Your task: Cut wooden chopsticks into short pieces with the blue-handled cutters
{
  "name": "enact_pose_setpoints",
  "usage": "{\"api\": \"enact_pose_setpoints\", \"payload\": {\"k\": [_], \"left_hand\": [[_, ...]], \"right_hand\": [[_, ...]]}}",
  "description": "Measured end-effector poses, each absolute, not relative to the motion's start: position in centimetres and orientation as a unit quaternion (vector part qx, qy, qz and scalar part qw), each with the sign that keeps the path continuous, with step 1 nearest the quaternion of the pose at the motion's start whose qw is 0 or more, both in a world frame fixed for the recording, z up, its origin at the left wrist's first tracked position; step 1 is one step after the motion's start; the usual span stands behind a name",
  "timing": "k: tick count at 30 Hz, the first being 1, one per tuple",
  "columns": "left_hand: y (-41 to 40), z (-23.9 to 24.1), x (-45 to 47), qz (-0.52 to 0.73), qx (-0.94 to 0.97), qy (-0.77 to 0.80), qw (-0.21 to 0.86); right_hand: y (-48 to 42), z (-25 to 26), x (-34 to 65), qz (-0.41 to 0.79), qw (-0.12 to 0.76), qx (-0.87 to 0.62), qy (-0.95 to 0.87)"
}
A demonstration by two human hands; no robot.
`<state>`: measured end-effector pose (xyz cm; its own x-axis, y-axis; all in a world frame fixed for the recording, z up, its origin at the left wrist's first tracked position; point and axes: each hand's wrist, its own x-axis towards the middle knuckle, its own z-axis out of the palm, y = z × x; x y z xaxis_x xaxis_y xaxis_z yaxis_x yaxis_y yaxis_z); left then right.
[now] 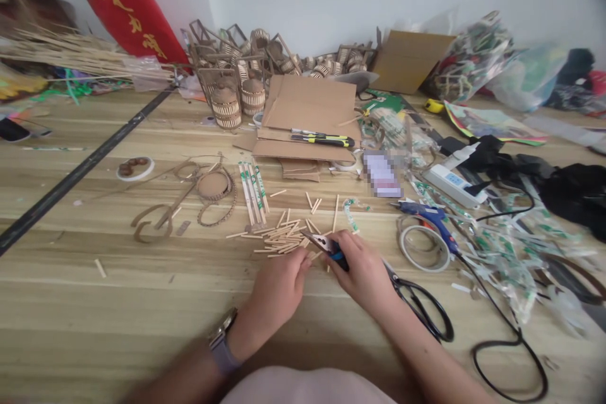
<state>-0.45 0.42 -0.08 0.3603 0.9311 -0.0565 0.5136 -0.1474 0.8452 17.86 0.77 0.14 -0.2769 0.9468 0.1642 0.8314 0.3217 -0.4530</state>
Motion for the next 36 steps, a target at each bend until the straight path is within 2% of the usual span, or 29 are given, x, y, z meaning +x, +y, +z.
{"api": "enact_pose_setpoints", "payload": {"k": [4,7,10,13,15,20,23,33,36], "left_hand": [[0.0,-0.7,-0.2,0.248,0.724,0.543,0.345],[0.0,-0.6,-0.1,0.278,0.701,0.549,0.361],[0.6,-0.1,-0.5,0.274,0.655,0.491,0.504],[1.3,0.1,-0.8,0.283,0.539,0.407,0.68],[1.5,0.0,-0.8,0.301,0.476,0.398,0.724],[1.2,-0.2,-0.2,0.277,0.444,0.414,0.745],[0.9,-0.3,0.1,0.256,0.448,0.419,0.747],[0.7,-0.5,-0.1,0.206,0.443,0.368,0.791],[0.7,-0.3,-0.1,0.215,0.428,0.382,0.791]], "right_hand": [[0.4,-0.2,16.6,0.188,0.211,-0.617,-0.734],[0.5,-0.1,16.3,0.195,0.224,-0.63,-0.717],[1.1,0.6,17.3,0.226,0.242,-0.624,-0.708],[1.5,2.0,19.1,0.33,0.289,-0.6,-0.669],[1.4,3.1,19.8,0.36,0.302,-0.579,-0.667],[0.4,4.3,18.5,0.359,0.193,-0.519,-0.751],[0.2,3.7,17.4,0.336,0.158,-0.52,-0.769],[0.5,2.5,17.0,0.373,0.174,-0.473,-0.779],[0.5,1.9,17.1,0.334,0.226,-0.466,-0.788]]}}
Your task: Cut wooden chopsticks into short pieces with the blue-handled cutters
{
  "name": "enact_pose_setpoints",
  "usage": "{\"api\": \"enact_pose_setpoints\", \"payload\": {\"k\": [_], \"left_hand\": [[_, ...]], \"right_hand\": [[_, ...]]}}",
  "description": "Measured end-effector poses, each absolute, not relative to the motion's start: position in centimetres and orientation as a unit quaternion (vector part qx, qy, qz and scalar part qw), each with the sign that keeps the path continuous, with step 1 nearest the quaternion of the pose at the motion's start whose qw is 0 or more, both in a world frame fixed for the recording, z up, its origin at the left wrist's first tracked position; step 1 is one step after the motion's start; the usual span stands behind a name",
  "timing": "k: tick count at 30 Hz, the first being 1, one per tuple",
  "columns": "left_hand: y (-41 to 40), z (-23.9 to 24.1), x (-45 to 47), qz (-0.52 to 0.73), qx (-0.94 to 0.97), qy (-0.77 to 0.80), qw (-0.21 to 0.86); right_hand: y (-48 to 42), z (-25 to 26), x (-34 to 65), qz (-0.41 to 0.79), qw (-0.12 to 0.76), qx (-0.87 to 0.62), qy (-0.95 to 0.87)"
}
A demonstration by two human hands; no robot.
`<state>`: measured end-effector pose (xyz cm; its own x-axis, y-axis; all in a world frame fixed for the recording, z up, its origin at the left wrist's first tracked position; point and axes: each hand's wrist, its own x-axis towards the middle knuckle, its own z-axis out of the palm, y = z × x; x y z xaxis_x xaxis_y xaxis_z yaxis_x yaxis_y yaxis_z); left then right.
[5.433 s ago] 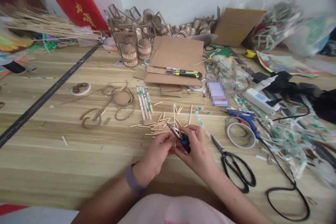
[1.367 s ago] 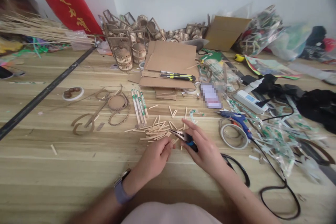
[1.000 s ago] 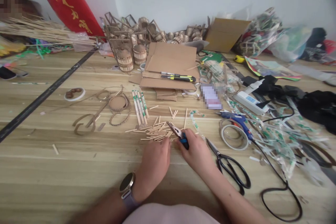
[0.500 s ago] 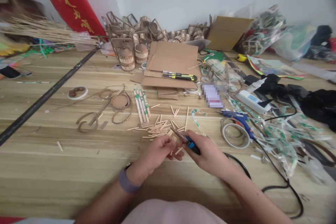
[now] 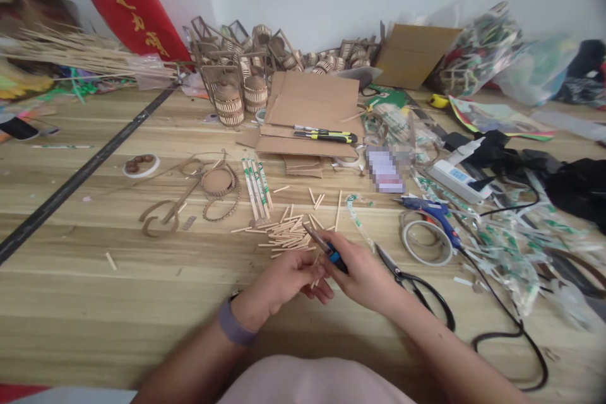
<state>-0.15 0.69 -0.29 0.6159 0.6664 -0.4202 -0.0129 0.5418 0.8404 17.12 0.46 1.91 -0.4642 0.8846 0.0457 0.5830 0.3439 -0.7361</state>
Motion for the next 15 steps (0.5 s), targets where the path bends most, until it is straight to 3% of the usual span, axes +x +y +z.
{"api": "enact_pose_setpoints", "payload": {"k": [4,15], "left_hand": [[0.9,-0.2,-0.2,0.287,0.379,0.427,0.769],[0.2,-1.0,0.9,0.371,0.319,0.38,0.785]], "right_hand": [[-0.4,1.3,16.9,0.213,0.316,-0.514,-0.769],[-1.5,-0.5,15.4,0.151,0.291,-0.545,-0.771]]}}
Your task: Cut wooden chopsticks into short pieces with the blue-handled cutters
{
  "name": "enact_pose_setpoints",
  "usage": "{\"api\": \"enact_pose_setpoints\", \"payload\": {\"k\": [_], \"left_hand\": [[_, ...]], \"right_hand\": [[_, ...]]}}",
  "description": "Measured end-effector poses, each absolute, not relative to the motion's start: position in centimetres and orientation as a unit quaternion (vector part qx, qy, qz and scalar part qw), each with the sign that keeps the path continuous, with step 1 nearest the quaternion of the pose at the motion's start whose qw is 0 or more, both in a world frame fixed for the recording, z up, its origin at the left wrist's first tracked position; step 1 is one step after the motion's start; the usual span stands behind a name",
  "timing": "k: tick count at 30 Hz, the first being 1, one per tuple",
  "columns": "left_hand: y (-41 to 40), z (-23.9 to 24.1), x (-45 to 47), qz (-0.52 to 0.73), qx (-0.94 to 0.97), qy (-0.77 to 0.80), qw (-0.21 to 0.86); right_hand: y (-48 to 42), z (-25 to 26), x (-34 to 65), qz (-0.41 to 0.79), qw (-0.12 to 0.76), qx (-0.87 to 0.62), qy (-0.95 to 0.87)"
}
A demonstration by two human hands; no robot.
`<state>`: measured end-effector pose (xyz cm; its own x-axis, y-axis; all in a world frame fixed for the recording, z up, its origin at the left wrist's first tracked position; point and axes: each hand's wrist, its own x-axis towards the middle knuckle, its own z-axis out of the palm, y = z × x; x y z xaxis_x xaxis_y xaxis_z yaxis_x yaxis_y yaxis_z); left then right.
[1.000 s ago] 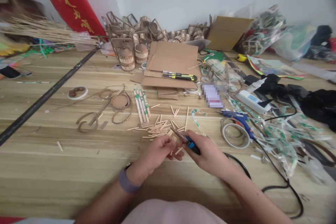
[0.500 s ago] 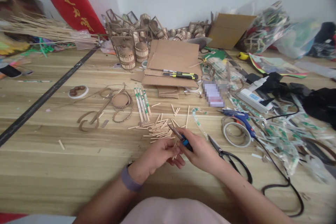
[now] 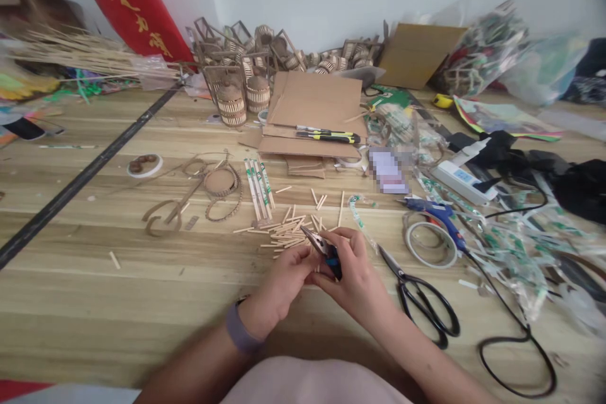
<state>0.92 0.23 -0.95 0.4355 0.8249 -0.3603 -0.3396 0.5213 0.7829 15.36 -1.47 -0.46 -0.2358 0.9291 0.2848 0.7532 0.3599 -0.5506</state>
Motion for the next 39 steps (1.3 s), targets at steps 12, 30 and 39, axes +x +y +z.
{"api": "enact_pose_setpoints", "payload": {"k": [12,30,39], "left_hand": [[0.6,-0.1,0.1,0.393,0.389,0.464,0.692],[0.5,-0.1,-0.1,0.395,0.362,0.391,0.749],[1.1,0.5,-1.0,0.331,0.497,0.462,0.655]], "right_hand": [[-0.9,0.8,17.5,0.457,0.311,-0.599,-0.579],[-3.2,0.8,17.3,0.876,0.267,-0.35,-0.195],[-2.2,4.4,21.0,0.68,0.172,-0.551,-0.452]]}}
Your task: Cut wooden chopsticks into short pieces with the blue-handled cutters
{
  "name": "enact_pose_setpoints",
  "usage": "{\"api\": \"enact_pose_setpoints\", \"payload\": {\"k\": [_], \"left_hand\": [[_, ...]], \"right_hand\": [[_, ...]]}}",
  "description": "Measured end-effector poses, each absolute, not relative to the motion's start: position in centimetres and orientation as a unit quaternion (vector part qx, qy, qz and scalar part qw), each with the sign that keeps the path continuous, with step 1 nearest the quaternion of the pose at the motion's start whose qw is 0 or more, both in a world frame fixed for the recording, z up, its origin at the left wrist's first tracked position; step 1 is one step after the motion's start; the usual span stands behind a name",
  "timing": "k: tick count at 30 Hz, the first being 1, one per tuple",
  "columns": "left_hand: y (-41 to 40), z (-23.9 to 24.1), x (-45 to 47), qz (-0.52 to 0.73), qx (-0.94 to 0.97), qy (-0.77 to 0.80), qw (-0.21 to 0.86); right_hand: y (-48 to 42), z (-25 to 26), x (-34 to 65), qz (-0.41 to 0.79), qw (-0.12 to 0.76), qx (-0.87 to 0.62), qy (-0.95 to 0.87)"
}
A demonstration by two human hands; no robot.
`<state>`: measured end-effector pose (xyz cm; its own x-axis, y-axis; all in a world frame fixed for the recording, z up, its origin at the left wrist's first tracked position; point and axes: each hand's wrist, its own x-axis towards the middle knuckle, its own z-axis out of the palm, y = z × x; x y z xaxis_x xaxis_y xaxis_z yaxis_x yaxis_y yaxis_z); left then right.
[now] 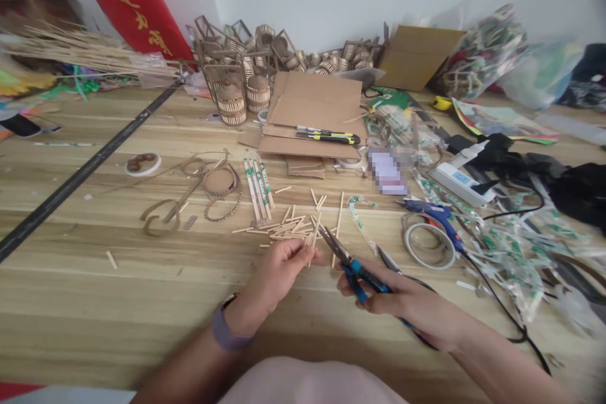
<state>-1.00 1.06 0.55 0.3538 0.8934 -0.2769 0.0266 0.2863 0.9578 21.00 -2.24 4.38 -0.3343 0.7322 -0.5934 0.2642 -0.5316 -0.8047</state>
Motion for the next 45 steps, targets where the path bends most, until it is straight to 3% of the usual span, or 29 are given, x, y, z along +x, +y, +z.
{"api": "enact_pose_setpoints", "payload": {"k": [5,17,32,39,45], "left_hand": [[0.7,1.1,-0.9,0.268,0.539,0.435,0.67],[0.7,1.4,-0.6,0.271,0.52,0.348,0.731],[0.8,1.0,-0.7,0.262,0.518,0.349,0.736],[0.7,1.1,-0.7,0.26,0.527,0.364,0.722],[0.7,0.3,-0.8,0.254,0.518,0.36,0.733]], "right_hand": [[-1.7,5.8,21.3,0.652,0.111,-0.544,-0.516],[-1.1,5.9,19.5,0.677,0.116,-0.52,-0.507],[-1.1,5.6,19.5,0.68,0.109,-0.509,-0.515],[-1.5,3.9,19.5,0.578,0.119,-0.515,-0.623],[-1.8,3.4,19.4,0.558,0.132,-0.517,-0.636]]}}
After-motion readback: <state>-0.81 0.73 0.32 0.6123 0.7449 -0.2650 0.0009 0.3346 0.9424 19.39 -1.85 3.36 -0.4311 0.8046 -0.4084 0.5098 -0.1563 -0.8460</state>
